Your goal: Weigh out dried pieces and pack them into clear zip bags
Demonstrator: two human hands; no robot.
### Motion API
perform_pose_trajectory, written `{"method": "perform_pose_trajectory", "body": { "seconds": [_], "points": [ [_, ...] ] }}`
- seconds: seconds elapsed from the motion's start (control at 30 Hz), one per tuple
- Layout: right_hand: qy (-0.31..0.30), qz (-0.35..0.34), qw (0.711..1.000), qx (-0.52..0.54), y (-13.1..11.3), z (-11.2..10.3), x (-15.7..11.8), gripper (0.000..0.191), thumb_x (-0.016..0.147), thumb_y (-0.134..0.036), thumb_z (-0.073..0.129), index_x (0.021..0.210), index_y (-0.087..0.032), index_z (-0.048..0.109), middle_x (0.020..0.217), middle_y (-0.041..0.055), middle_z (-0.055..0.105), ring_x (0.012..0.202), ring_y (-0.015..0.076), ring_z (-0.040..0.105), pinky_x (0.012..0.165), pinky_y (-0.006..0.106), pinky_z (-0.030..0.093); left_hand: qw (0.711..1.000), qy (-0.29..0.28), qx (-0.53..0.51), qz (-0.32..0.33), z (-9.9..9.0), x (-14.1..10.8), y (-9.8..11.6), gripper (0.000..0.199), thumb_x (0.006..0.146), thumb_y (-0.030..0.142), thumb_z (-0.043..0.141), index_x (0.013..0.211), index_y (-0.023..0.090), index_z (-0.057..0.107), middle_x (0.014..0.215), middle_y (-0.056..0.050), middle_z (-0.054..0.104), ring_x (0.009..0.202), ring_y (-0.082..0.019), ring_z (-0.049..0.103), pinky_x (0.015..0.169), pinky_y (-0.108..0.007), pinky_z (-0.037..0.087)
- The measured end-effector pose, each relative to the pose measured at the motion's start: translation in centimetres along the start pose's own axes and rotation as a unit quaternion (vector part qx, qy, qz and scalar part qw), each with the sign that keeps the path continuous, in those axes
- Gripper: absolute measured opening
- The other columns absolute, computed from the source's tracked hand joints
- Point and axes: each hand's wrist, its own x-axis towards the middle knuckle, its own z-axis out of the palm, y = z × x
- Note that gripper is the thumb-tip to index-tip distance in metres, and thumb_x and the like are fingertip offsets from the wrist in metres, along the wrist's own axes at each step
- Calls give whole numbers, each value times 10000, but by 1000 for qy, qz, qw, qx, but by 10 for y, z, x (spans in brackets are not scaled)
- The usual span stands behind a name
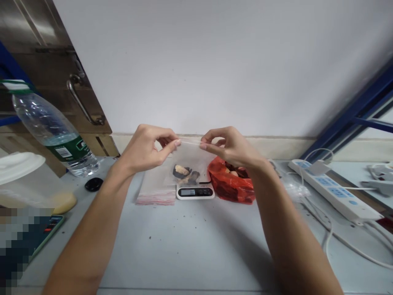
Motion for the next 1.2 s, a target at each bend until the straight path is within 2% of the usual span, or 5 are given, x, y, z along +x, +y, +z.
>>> {"method": "perform_pose_trajectory", "body": {
  "seconds": [0.47, 0.83, 0.93, 1.1, 1.2],
  "points": [
    [26, 41, 993, -104, 8, -18, -4, 171, 805, -317, 648, 747, -176, 726, 727, 50, 699, 704, 175, 611, 676, 322, 501, 1000, 13, 15, -20, -11, -3, -8, 190, 872, 278, 578, 757, 221, 717, 697, 7, 751, 632, -151, 688, 581, -221, 516],
    [-203, 36, 970, -127, -14, -23, -21, 226, 898, -266, 529, 925, -166, 729, 826, 45, 747, 709, 178, 641, 673, 302, 513, 978, 126, -3, 166, 36, 7, 34, 130, 972, 243, 619, 927, 215, 738, 994, -51, 748, 875, -173, 702, 793, -312, 569],
    [-147, 55, 979, -133, -6, -48, -42, 269, 922, -278, 495, 911, -174, 743, 868, 61, 767, 794, 211, 686, 729, 321, 540, 975, 143, -4, 170, 44, 8, 39, 93, 956, 260, 658, 971, 204, 731, 984, -51, 747, 877, -172, 702, 808, -310, 570],
    [178, 126, 944, -247, 11, -100, -98, 421, 983, -337, 410, 1270, -216, 695, 1260, 127, 721, 1193, 310, 650, 993, 449, 504, 988, 26, -35, 150, 54, 8, 33, 143, 970, 242, 600, 989, 185, 730, 975, -50, 761, 887, -183, 711, 834, -310, 572],
    [170, 173, 904, -351, 40, -109, -130, 552, 944, -186, 378, 1472, -171, 537, 1475, 169, 569, 1398, 304, 493, 1145, 485, 380, 991, -34, -43, 118, 59, 9, 34, 163, 965, 243, 582, 987, 193, 736, 1001, -54, 763, 918, -202, 711, 856, -335, 569]
  ]
}}
